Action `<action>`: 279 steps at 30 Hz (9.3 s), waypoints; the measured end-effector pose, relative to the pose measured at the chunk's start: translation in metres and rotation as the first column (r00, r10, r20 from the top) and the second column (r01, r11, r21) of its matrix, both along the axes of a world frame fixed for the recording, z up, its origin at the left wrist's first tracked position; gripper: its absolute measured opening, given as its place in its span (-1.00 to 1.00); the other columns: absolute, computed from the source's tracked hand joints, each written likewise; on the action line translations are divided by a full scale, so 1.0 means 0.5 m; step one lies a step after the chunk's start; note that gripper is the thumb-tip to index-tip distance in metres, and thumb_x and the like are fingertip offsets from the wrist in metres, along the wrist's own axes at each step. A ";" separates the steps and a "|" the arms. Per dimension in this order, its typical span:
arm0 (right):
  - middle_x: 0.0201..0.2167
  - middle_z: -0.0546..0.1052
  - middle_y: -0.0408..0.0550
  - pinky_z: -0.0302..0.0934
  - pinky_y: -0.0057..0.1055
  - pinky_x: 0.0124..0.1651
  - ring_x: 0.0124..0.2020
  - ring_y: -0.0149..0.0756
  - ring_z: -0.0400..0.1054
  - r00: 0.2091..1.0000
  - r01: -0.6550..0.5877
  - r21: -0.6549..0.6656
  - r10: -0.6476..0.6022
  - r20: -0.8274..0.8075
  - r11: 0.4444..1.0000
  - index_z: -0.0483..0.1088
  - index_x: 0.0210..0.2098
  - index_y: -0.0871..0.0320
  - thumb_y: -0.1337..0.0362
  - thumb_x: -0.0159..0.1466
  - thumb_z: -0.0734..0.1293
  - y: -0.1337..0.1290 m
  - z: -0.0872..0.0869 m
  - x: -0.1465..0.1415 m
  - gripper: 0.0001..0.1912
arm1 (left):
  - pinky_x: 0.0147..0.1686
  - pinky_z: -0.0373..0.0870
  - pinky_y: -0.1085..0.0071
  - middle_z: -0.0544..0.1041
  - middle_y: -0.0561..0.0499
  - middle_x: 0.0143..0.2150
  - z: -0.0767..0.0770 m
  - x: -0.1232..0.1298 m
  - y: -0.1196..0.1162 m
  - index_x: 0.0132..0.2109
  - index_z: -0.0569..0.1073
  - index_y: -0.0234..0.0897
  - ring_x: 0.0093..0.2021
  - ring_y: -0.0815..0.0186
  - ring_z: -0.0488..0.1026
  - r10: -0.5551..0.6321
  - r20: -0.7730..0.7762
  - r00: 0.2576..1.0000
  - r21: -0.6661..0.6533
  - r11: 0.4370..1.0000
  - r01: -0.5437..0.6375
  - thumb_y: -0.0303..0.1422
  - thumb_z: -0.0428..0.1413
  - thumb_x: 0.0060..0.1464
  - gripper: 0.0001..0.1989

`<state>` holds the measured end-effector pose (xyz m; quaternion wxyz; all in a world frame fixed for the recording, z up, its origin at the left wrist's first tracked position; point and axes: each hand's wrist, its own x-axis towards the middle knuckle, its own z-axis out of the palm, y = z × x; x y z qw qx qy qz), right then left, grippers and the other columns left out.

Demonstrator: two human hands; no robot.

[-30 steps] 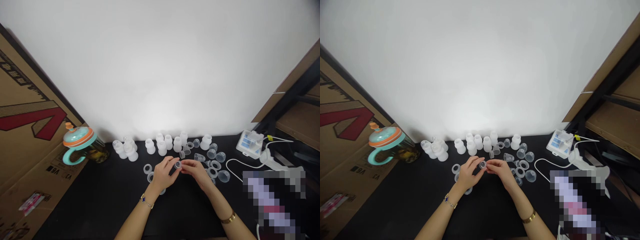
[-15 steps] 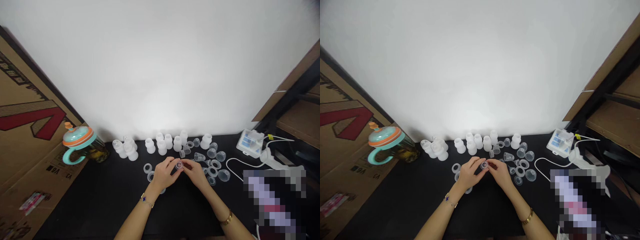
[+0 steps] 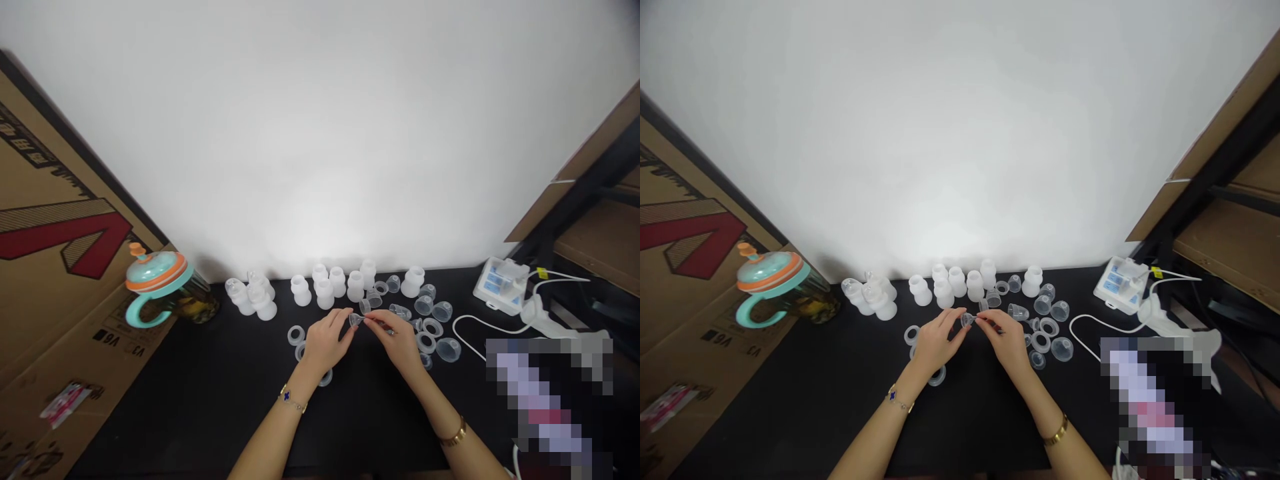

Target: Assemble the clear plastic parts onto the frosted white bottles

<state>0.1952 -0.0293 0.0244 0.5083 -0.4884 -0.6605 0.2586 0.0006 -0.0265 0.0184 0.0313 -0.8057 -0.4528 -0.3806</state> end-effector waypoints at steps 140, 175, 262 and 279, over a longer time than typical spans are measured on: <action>-0.20 0.60 0.07 0.31 -0.36 -0.36 -0.40 -0.28 0.40 0.575 -0.508 -0.353 0.004 -0.818 0.786 0.57 -0.05 0.15 -0.12 0.27 0.37 0.002 0.021 -0.001 -0.50 | -0.29 0.53 0.46 0.65 -0.04 -0.24 -0.005 0.000 0.000 0.10 0.50 -0.27 -0.37 0.33 0.59 0.079 0.141 0.987 0.015 0.997 -0.082 -0.28 0.14 0.29 -0.71; -0.01 0.53 0.08 0.39 -0.32 -0.38 -0.23 -0.15 0.45 0.999 -0.015 -0.113 0.010 -0.045 0.993 0.46 0.06 0.08 0.26 0.16 0.42 0.002 -0.023 -0.015 -0.55 | -0.22 0.58 0.47 0.64 -0.09 -0.08 0.020 0.001 -0.015 0.17 0.46 -0.21 -0.20 0.29 0.64 -0.058 0.056 0.997 0.101 0.993 0.053 -0.22 0.15 0.29 -0.64; 0.03 0.54 0.07 0.39 -0.37 -0.40 -0.17 -0.17 0.49 0.987 -0.092 -0.071 0.100 0.125 0.993 0.49 0.06 0.07 0.34 0.19 0.36 -0.011 -0.015 -0.031 -0.57 | -0.39 0.48 0.45 0.51 -0.02 0.04 0.010 0.004 0.007 0.14 0.45 -0.14 -0.35 0.39 0.45 -0.016 0.388 0.921 -0.509 0.830 0.229 -0.38 0.16 0.11 -0.58; 0.04 0.56 0.06 0.41 -0.33 -0.33 -0.15 -0.16 0.49 0.985 -0.105 -0.086 0.115 0.127 0.991 0.47 0.09 0.07 0.34 0.21 0.31 -0.014 -0.019 -0.037 -0.56 | -0.39 0.47 0.45 0.53 -0.04 0.02 0.012 0.009 0.004 0.12 0.46 -0.17 -0.32 0.37 0.47 -0.031 0.394 0.919 -0.533 0.807 0.256 -0.41 0.12 0.10 -0.59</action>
